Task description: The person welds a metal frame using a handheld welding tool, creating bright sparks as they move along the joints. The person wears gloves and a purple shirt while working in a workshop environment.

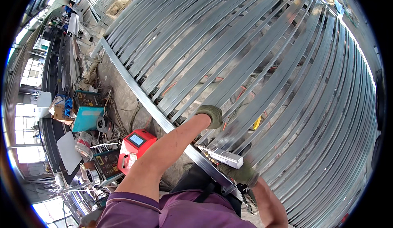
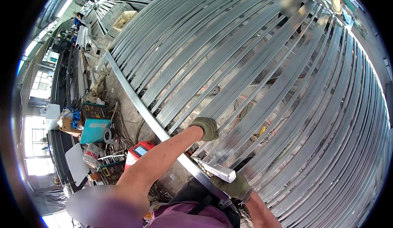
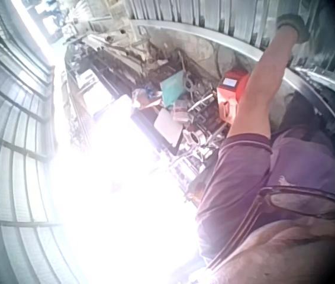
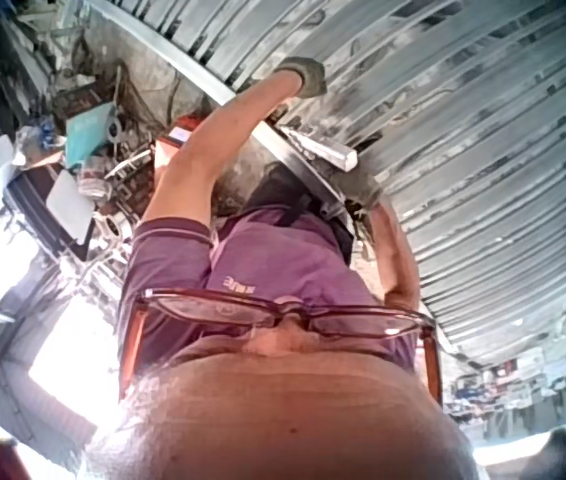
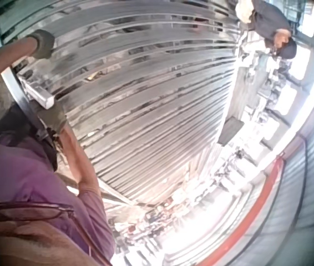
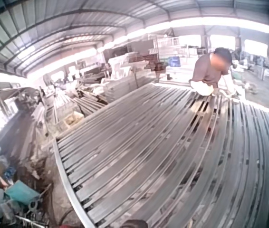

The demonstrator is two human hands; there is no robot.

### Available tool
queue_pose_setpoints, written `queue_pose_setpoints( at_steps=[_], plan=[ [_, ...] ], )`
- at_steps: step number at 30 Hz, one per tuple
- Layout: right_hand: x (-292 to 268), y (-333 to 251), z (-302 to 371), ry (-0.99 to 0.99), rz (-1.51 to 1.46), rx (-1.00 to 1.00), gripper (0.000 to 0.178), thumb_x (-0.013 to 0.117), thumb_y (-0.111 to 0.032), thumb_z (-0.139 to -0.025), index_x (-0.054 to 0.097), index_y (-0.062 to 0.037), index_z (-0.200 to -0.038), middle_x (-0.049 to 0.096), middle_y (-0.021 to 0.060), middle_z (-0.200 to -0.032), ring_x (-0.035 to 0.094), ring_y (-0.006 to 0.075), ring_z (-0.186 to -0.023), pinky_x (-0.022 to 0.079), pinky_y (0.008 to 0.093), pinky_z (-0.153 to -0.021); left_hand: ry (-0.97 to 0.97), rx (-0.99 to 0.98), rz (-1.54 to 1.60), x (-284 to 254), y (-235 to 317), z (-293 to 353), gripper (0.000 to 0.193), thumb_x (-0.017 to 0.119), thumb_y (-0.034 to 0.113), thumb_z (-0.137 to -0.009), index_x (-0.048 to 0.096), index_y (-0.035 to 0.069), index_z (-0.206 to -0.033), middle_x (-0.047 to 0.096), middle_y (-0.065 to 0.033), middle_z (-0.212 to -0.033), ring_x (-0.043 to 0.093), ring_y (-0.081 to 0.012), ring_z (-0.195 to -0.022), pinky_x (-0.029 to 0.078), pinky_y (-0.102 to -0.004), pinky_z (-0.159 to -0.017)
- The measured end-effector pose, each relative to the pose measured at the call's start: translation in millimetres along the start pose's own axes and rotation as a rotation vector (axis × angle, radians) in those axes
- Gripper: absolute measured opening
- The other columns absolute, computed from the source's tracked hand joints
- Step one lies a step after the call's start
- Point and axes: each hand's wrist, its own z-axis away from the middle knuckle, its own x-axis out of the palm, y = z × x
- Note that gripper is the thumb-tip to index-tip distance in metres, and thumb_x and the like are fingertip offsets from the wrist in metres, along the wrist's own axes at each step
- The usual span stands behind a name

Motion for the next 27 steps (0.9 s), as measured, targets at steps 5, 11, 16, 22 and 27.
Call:
queue_pose_setpoints(
  at_steps=[5, 11, 16, 22, 27],
  plan=[
    [2, -23, 0, -0.038, 0.340, -0.037, 0.049, 0.073, -0.026, -0.108, 0.062, -0.0086, -0.152, 0.073, 0.0085, -0.143, 0.070, 0.0176, -0.127, 0.058, 0.0322, -0.112, 0.009, -0.006, 0.000, 1, 0, 2, 0.039, 0.062, 0.030, -0.096, 0.084, 0.008, -0.120, 0.081, -0.0202, -0.122, 0.079, -0.0363, -0.115, 0.061, -0.0490, -0.095],
    [-1, 9, -11, -0.111, -0.216, 0.086, 0.050, 0.067, -0.029, -0.111, 0.058, -0.0083, -0.156, 0.069, 0.0095, -0.148, 0.066, 0.0175, -0.133, 0.054, 0.0310, -0.118, -0.007, -0.041, 0.001, 11, -5, -11, 0.050, 0.065, 0.050, -0.099, 0.084, 0.009, -0.120, 0.080, -0.0162, -0.125, 0.076, -0.0355, -0.118, 0.059, -0.0477, -0.102],
    [-2, 16, -20, -0.091, -1.007, 0.320, 0.050, 0.066, -0.031, -0.112, 0.058, -0.0082, -0.156, 0.069, 0.0096, -0.149, 0.065, 0.0179, -0.135, 0.052, 0.0303, -0.120, -0.019, -0.059, -0.004, 8, -1, -9, 0.049, 0.064, 0.049, -0.099, 0.084, 0.010, -0.121, 0.080, -0.0160, -0.127, 0.076, -0.0348, -0.118, 0.059, -0.0473, -0.103],
    [-3, 24, -16, -0.121, 0.008, 0.009, 0.049, 0.061, -0.027, -0.115, 0.054, -0.0057, -0.159, 0.067, 0.0112, -0.151, 0.064, 0.0197, -0.136, 0.053, 0.0299, -0.120, -0.014, -0.057, -0.012, 4, 1, -7, 0.050, 0.065, 0.049, -0.099, 0.083, 0.009, -0.121, 0.080, -0.0158, -0.127, 0.076, -0.0344, -0.119, 0.059, -0.0471, -0.103],
    [8, -36, -8, -0.149, 0.059, 0.173, 0.050, 0.059, -0.027, -0.115, 0.052, -0.0053, -0.160, 0.066, 0.0116, -0.151, 0.064, 0.0204, -0.136, 0.053, 0.0295, -0.120, -0.009, -0.045, -0.020, 8, -2, -8, 0.050, 0.066, 0.050, -0.099, 0.083, 0.010, -0.124, 0.080, -0.0159, -0.127, 0.076, -0.0345, -0.120, 0.059, -0.0467, -0.104]
  ],
)
